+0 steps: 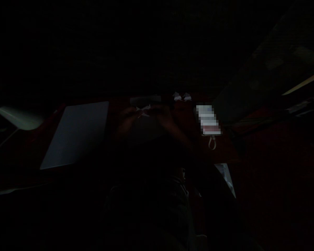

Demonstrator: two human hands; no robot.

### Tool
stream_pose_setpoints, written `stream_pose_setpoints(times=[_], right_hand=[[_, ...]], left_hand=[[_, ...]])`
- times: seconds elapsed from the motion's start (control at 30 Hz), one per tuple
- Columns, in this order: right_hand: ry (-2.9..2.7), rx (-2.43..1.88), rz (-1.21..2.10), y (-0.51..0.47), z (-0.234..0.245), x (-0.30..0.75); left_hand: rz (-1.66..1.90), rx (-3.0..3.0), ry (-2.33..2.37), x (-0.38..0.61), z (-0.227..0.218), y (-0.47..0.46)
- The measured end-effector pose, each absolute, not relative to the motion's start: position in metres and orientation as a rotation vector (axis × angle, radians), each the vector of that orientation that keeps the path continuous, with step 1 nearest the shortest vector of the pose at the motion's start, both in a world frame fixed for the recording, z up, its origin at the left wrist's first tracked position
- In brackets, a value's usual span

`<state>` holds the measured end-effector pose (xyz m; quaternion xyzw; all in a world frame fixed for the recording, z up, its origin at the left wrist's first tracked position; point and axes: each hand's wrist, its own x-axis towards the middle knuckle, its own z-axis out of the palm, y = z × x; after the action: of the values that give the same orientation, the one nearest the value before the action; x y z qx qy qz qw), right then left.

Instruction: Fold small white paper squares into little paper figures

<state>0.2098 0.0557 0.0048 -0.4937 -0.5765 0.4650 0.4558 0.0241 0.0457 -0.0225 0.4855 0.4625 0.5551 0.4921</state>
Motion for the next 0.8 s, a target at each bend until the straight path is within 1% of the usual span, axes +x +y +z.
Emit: stream_pose_setpoints(times=[0.2, 0.43, 0.63, 0.8], right_hand=[[-1.412, -1.182, 1.245, 0.058, 0.006, 0.214], [-1.432, -1.276, 1.236, 0.057, 0.009, 0.22], [-1.507, -1.185, 1.263, 0.062, 0.006, 0.219], [-1.54, -1.207, 1.225, 0.062, 0.005, 0.221]], left_hand=[[1.293, 1.168, 1.087, 0.022, -0.021, 0.046], [1.329, 1.156, 1.088, 0.024, -0.025, 0.052], [1.311, 1.143, 1.157, 0.021, -0.023, 0.052], [1.268, 1.173, 1.18, 0.019, -0.02, 0.048]])
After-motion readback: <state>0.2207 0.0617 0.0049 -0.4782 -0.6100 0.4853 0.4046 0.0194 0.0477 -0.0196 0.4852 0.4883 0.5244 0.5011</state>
